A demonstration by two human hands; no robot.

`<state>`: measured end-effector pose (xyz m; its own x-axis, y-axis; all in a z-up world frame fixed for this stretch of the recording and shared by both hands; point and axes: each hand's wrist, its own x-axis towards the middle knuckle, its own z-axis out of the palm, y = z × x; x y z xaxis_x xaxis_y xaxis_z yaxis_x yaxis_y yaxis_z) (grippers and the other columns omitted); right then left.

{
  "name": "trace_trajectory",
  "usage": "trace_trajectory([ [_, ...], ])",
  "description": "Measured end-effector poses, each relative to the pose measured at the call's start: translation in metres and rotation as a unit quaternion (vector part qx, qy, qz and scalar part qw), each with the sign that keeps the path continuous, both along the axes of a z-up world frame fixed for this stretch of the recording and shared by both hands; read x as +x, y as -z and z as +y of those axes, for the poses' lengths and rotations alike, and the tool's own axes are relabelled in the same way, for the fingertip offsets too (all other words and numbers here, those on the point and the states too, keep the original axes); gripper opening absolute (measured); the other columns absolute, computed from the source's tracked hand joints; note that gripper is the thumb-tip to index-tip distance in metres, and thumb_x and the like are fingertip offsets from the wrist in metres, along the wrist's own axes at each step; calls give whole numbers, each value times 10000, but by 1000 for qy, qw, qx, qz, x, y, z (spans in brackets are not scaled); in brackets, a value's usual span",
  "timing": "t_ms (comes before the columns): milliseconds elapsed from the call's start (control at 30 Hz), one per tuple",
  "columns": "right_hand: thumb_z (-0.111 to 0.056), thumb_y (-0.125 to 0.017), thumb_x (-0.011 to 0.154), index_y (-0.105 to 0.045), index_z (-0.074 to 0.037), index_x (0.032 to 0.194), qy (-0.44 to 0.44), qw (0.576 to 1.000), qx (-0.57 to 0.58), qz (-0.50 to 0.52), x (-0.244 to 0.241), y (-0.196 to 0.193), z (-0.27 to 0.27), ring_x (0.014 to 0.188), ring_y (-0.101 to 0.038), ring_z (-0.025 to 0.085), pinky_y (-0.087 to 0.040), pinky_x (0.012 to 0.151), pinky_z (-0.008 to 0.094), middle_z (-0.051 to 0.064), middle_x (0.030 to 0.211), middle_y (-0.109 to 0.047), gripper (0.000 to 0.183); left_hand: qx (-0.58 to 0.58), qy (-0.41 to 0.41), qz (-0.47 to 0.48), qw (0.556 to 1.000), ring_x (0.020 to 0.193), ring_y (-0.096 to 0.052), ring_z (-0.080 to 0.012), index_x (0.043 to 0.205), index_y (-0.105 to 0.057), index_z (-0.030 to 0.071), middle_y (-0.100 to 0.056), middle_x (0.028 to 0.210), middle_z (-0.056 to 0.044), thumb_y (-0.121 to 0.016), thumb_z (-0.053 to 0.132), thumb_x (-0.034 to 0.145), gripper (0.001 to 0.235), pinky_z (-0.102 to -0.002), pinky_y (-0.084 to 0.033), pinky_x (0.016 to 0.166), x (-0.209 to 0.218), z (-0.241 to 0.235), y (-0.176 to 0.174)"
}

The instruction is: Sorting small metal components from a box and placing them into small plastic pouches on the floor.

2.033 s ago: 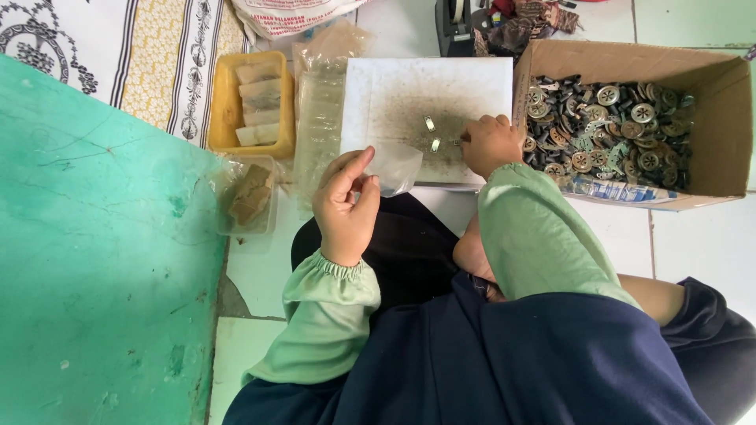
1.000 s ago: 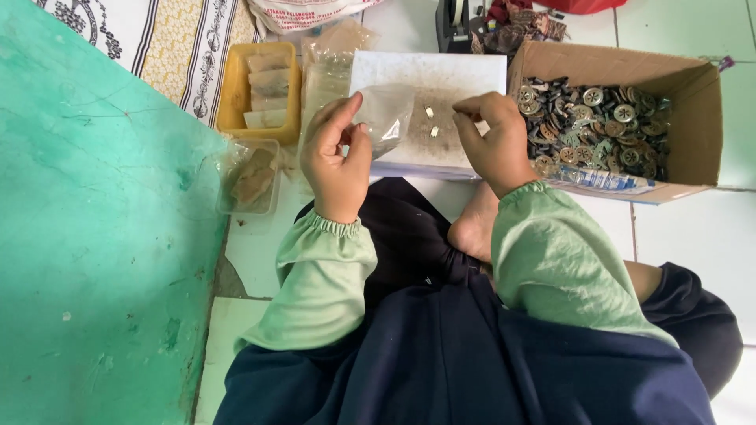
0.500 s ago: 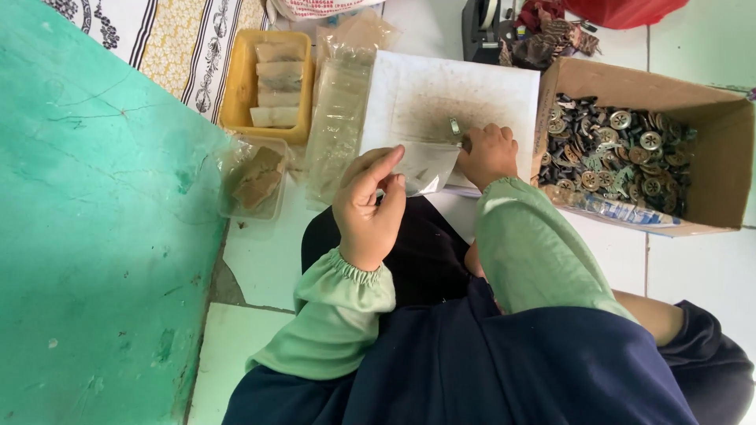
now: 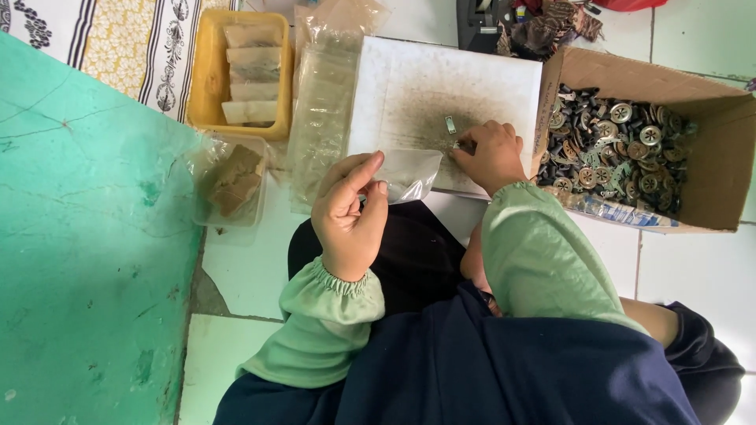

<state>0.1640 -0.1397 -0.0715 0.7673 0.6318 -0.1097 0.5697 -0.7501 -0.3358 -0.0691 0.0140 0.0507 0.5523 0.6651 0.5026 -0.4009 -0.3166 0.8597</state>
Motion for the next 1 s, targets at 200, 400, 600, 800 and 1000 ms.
trace_trajectory([
  [200, -378, -799, 888, -762, -161, 1074, 6, 998, 25, -59, -13, -2, -9, 1114, -519, 277, -374, 969, 460, 43, 1030, -608, 289, 0, 13, 2, 1000, 809, -592, -101, 1274, -707, 1, -666, 1146, -145, -670, -150, 913, 393, -245, -557, 715, -3, -5, -5],
  [400, -429, -787, 884, -763, -175, 1119, 3, 995, 46, -85, -12, 27, -20, 1090, -501, 266, -371, 957, 442, 35, 1027, -588, 348, 11, 13, 1, 1000, 799, -589, -105, 1270, -711, -2, -670, 1147, -149, -663, -159, 909, 396, -250, -554, 715, -5, -6, 0],
  [600, -433, -785, 851, -766, -170, 1084, 1, 997, 42, -63, -9, 22, -17, 1073, -520, 261, -374, 939, 442, 32, 1003, -605, 351, 13, 12, -7, 1000, 800, -601, -108, 1269, -710, -3, -671, 1148, -145, -665, -153, 909, 392, -254, -555, 713, -5, -8, -1],
  [800, -303, -724, 859, -771, -212, 1021, -18, 988, 22, -149, 1, 60, -22, 1032, -552, 232, -408, 931, 416, -14, 927, -599, 192, 12, 8, -5, 1000, 802, -600, -108, 1270, -711, 0, -670, 1148, -144, -660, -159, 907, 399, -253, -549, 711, -6, -5, 1],
  [1000, -365, -792, 838, -773, -223, 1041, -7, 979, 37, -200, -4, 57, -25, 999, -581, 244, -432, 899, 440, -1, 918, -626, 249, 12, 10, -4, 1000, 802, -609, -117, 1262, -715, 4, -672, 1150, -144, -669, -150, 903, 394, -259, -551, 713, -5, -3, 0],
])
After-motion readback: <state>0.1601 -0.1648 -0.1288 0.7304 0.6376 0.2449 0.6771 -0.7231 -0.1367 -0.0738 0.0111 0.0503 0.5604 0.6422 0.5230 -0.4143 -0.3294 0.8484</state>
